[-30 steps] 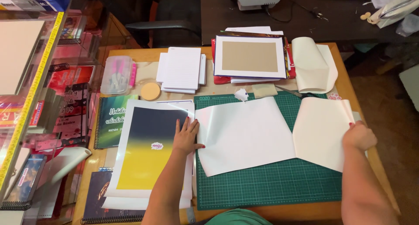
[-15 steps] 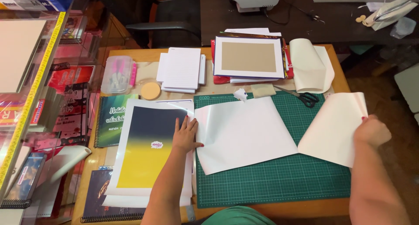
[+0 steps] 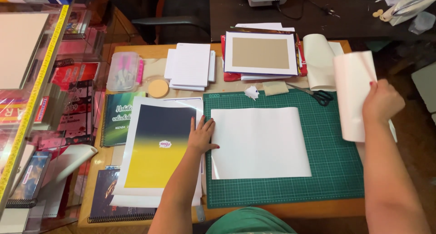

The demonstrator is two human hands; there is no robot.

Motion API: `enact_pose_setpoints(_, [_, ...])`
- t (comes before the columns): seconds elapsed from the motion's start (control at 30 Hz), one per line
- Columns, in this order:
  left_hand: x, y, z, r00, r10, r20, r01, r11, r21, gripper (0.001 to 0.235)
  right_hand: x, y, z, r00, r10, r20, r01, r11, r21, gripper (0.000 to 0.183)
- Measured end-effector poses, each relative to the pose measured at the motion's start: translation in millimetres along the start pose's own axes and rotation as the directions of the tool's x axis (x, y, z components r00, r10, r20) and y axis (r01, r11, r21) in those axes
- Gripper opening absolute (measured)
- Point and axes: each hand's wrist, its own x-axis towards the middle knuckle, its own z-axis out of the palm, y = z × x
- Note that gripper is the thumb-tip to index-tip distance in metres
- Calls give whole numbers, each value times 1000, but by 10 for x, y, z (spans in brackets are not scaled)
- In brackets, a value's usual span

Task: The person folds a white sheet of paper in half on a green cutting mat. They then pick up a printed cover sheet and place it on top of a stack of papers on a separate table to the left.

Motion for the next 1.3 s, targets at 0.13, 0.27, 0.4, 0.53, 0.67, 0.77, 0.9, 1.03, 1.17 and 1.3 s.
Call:
enact_pose_setpoints(0.13, [-75, -1, 26, 1000, 1, -24, -1, 1000, -4, 113, 171, -117, -83, 994, 5, -113, 11, 990, 138, 32])
enact_pose_setpoints(0.27, [-99, -14, 81, 1000, -6, -17, 5, 1000, -21, 114, 288, -255, -161, 983, 57, -173, -2, 953, 302, 17])
enact_pose_setpoints(0.4, [-87, -23, 85, 1000, -7, -4, 7, 1000, -17, 113, 467, -495, -268, 938, 127, -322, 145, 702, 697, 29])
enact_pose_setpoints(0.53, [-95, -57, 204, 997, 14, -73, -15, 1000, -8, 114, 571, -641, -227, 952, 212, -219, 78, 524, 848, 22])
enact_pose_setpoints(0.67, [-88, -66, 209, 996, 15, -88, -17, 1000, -15, 114, 704, -639, 1, 958, 282, 52, -182, 457, 871, 36])
enact_pose_setpoints(0.77, [-94, -66, 233, 996, 17, -84, -17, 1000, 1, 114, 808, -641, 132, 962, 231, 144, -249, 533, 809, 56])
enact_pose_setpoints(0.9, [-102, -76, 272, 986, 30, -164, -33, 999, -16, 115, 875, -682, 552, 996, 14, 93, -67, 797, 600, 62])
enact_pose_setpoints(1.03, [-101, -67, 265, 984, 22, -177, -19, 1000, 20, 117, 830, -872, 883, 969, -141, 205, 66, 940, 335, 57])
enact_pose_setpoints(1.17, [-140, -51, 174, 996, 5, -84, -6, 1000, -16, 115, 837, -1225, 887, 860, -297, 415, 259, 955, 146, 64])
enact_pose_setpoints(1.3, [-163, -42, 134, 998, 6, -59, -7, 1000, -13, 113, 747, -1484, 934, 500, -269, 823, 184, 962, 203, 77])
